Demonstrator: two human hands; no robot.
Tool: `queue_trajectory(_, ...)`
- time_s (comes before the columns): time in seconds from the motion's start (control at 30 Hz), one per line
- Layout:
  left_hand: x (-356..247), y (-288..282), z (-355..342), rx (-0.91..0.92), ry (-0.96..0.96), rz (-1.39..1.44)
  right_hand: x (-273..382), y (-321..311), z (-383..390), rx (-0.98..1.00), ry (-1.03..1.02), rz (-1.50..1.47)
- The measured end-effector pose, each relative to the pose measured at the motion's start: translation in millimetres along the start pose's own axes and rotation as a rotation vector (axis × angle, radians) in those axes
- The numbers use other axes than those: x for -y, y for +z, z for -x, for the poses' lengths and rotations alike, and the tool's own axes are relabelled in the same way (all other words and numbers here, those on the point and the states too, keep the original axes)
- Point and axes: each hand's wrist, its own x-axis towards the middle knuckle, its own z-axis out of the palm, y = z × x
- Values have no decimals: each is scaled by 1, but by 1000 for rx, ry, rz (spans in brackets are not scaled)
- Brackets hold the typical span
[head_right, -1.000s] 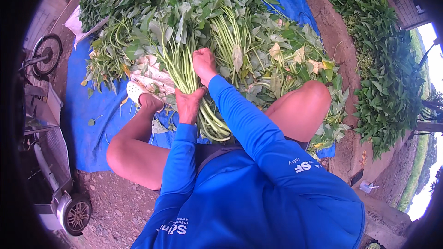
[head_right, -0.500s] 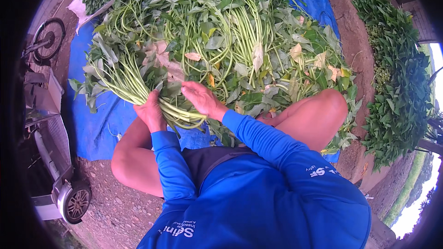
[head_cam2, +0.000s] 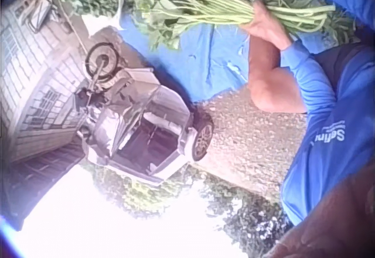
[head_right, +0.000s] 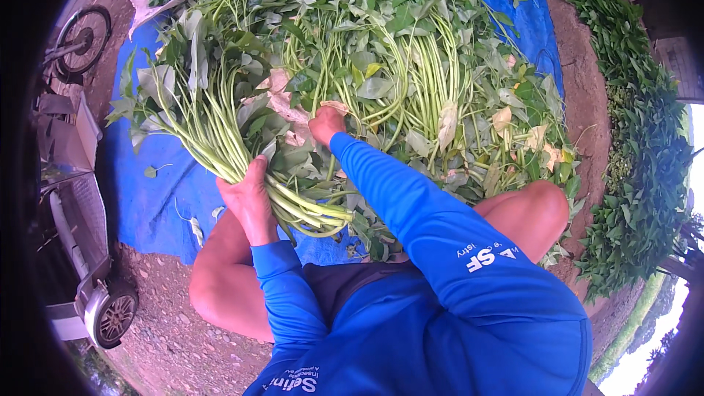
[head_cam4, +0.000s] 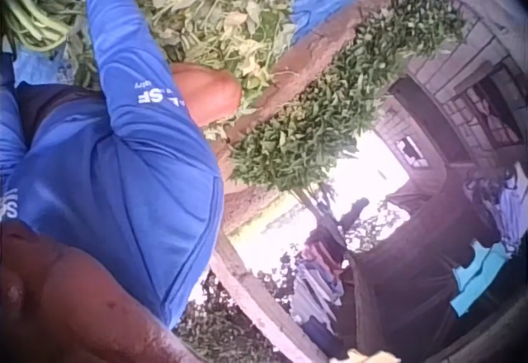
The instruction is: The recorder is gathering and bundling long leafy green stems from a pile on a blue tarp.
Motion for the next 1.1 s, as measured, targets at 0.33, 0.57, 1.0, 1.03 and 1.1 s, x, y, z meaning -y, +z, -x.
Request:
queue_trajectory(0.33, 2, -18, 10, 107, -95, 108, 59, -234, 115, 361, -40, -1070)
queue_trajectory(0.57, -13, -4, 40, 314, -130, 219, 52, -342, 211, 432, -129, -1142)
queue_trajectory(1.0, 16, 32, 87, 589, -269, 311, 24, -411, 284, -434, -252, -950)
queue_trajectory(1.03, 24, 32, 88, 600, -343, 322, 22, -416, 286, -360, -276, -1048)
queue_trajectory(1.1, 56, 38, 82, 622, -390, 312, 22, -419, 286, -195, -347, -1182)
